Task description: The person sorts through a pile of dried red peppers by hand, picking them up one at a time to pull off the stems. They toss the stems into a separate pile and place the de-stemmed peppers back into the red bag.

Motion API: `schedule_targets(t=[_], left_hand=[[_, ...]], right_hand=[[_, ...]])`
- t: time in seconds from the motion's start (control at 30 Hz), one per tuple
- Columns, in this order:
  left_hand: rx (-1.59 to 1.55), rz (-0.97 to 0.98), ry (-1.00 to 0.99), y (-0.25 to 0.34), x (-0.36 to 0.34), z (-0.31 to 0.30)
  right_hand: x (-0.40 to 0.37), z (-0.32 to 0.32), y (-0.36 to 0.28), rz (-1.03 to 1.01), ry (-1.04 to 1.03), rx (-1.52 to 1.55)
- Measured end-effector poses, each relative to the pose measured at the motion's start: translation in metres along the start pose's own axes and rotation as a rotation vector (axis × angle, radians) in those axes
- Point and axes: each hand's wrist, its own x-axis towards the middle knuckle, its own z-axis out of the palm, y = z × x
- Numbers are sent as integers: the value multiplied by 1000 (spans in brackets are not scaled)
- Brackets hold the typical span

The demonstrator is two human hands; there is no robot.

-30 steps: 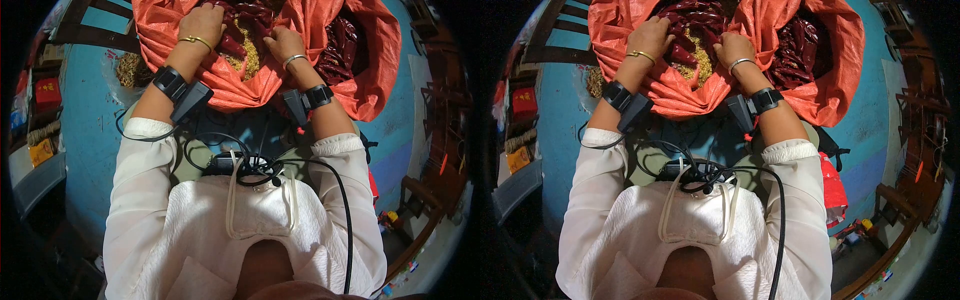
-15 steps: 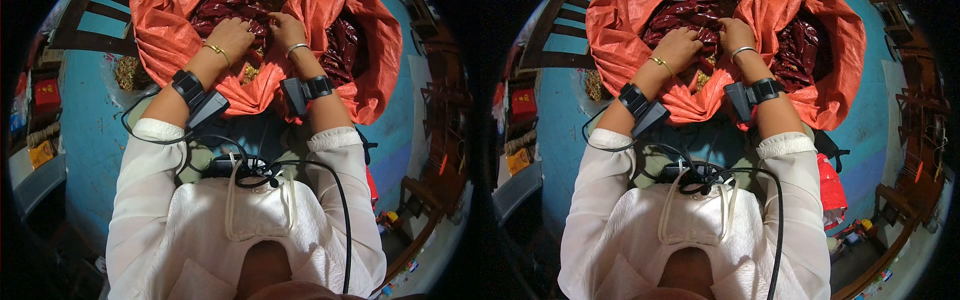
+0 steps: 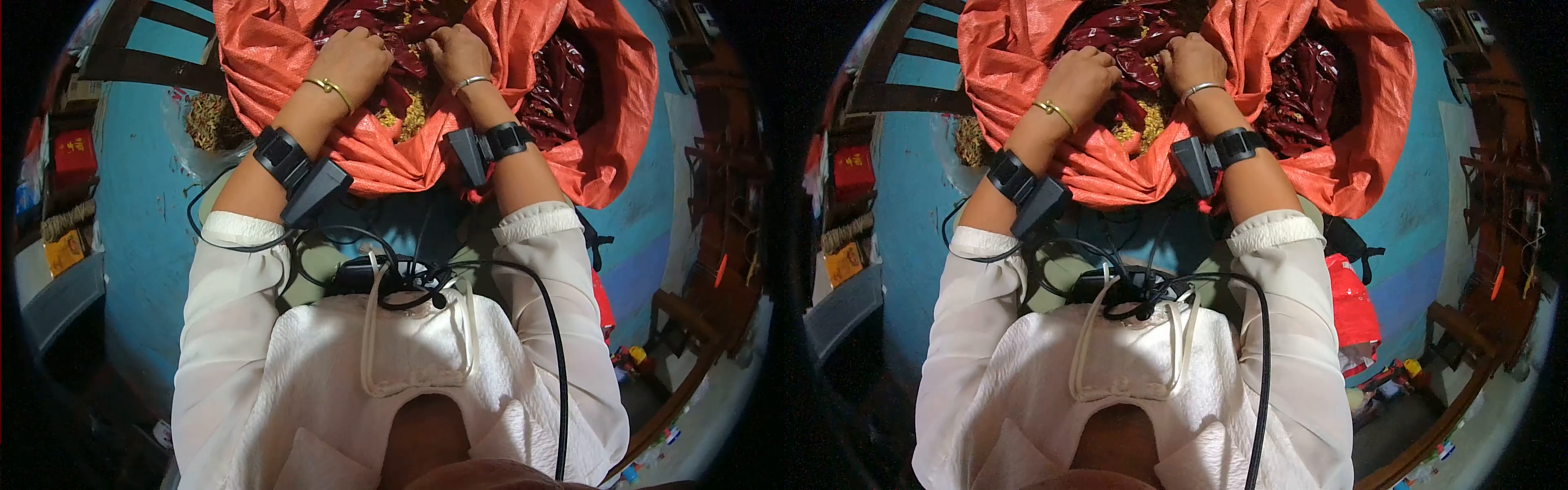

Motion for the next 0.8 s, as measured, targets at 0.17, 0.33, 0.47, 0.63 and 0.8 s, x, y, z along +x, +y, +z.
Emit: schedule_targets(t=[0.17,0.33,0.47,0.63,0.8], left_hand=[[-70,16,16,-13,-2,-7],[-318,-130,63,-23,-2,-21],[-364,-162,121,-28,2,-26],[-396,-179,61,-18,11,-24],[-454,-233,170,-4,20,-25]], right_hand=[[-11,6,-6,-13,-85,-97],[0,-5,1,59,-152,451],[-15,-54,-24,122,-393,1051],[-29,-34,-13,42,-257,878],[-30,-37,6,-8,2,642]])
